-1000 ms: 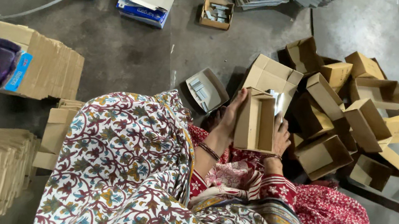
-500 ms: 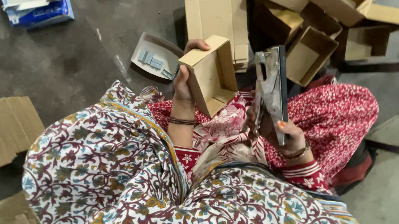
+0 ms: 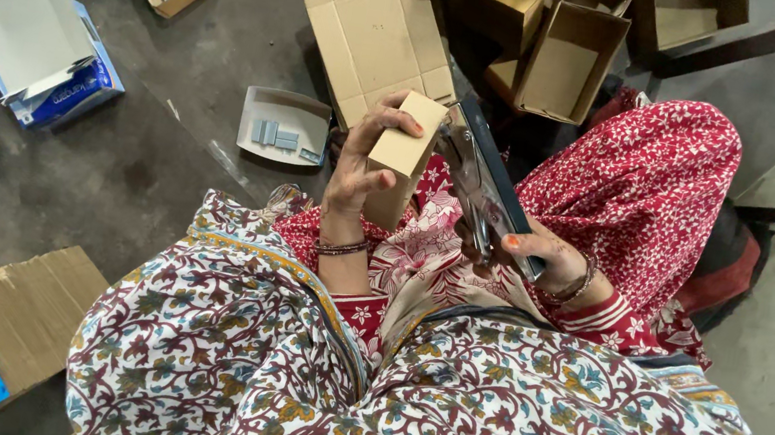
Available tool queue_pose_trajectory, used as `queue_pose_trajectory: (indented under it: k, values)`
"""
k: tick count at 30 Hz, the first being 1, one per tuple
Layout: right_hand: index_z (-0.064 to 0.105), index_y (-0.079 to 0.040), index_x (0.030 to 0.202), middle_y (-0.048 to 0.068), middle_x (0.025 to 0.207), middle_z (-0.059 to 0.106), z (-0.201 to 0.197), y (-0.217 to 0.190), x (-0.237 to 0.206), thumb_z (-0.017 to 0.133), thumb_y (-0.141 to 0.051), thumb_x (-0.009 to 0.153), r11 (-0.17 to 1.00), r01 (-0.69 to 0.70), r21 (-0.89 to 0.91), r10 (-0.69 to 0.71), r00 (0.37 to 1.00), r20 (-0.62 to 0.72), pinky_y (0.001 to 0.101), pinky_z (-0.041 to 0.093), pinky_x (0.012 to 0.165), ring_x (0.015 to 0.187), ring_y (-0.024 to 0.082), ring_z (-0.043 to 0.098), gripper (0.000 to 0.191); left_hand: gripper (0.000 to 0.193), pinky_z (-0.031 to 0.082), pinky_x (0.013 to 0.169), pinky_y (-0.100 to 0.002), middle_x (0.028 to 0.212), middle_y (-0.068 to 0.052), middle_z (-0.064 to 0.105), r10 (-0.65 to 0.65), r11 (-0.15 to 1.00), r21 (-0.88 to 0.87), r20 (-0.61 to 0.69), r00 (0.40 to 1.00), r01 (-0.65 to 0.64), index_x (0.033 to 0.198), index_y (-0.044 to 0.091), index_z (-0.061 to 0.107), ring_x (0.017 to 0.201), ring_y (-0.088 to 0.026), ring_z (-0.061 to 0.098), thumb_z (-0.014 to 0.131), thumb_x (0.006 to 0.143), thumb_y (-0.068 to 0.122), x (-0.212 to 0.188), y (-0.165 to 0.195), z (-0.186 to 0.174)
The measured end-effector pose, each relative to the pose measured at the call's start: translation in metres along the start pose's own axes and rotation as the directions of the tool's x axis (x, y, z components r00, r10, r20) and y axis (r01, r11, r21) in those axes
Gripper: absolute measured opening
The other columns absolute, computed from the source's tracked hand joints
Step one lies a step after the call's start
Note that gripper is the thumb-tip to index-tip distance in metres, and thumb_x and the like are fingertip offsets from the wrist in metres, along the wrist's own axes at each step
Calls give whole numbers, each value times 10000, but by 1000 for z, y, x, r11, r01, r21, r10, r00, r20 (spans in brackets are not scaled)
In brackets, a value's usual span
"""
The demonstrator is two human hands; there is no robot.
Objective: The person sits on the floor and assembles small cardboard boxes. They fold the flaps of the flat cardboard pieces and use a handheld stapler to secure the edges, creating finished boxes.
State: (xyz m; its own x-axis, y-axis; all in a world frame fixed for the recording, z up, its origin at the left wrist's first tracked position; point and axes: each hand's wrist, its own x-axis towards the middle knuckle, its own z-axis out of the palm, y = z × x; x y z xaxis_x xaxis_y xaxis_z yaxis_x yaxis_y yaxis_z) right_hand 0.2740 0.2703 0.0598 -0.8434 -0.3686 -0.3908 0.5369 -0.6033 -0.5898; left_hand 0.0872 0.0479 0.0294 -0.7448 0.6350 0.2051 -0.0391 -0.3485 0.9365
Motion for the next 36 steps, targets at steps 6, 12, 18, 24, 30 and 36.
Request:
queue_pose_trajectory:
  k: [6, 12, 18, 24, 30, 36]
  values:
    - [471, 10, 1427, 160, 1203, 607, 10, -10, 0, 734, -327, 812, 997, -2, 75, 5, 1000, -29, 366, 510, 763, 987, 242, 605, 749, 733, 411, 1162, -416, 1380, -169, 592, -4, 965, 261, 116, 993, -26, 1171, 92, 687, 1373, -329, 535, 755, 772, 703, 7, 7, -2]
    - [525, 22, 1308, 98, 944, 593, 1, 10, 10, 697, -111, 765, 995, 90, -43, -89, 996, 23, 348, 510, 688, 791, 212, 597, 585, 674, 415, 1173, -458, 1438, -203, 551, -13, 919, 388, 206, 978, -70, 1169, 120, 694, 1379, -370, 532, 781, 772, 659, 10, 18, -3]
    - [498, -31, 1120, 67, 724, 513, 0, 40, 11, 619, 9, 793, 994, -70, 86, 89, 966, -241, 284, 380, 442, 508, 144, 476, 352, 650, 408, 1202, -456, 1365, -167, 624, -38, 912, 402, 273, 961, -78, 1160, 109, 686, 1412, -374, 531, 794, 780, 624, 12, 18, 0]
    - [476, 60, 1362, 152, 1187, 698, 7, 12, 3, 591, -3, 671, 991, -119, -60, 117, 992, -42, 335, 562, 979, 1105, 240, 696, 703, 689, 407, 1184, -383, 1402, -155, 588, -110, 969, 241, 201, 973, 59, 1213, 97, 619, 1366, -289, 542, 810, 810, 622, 12, 11, 1]
    - [411, 19, 1427, 103, 1173, 631, 17, 0, -9, 625, -15, 659, 938, -101, -332, 114, 993, 18, 330, 528, 942, 1076, 201, 625, 798, 686, 430, 1150, -356, 1395, -133, 583, -181, 976, 160, 221, 958, 147, 1211, 97, 605, 1303, -249, 557, 830, 804, 602, 9, 9, -2]
    - [500, 37, 1326, 81, 1001, 639, 11, 14, -12, 676, -67, 820, 925, -123, -360, 110, 992, -58, 316, 553, 774, 870, 158, 627, 546, 675, 403, 1198, -395, 1465, -162, 586, -156, 946, 316, 231, 960, 77, 1211, 116, 630, 1402, -304, 549, 836, 785, 597, 10, 6, -6]
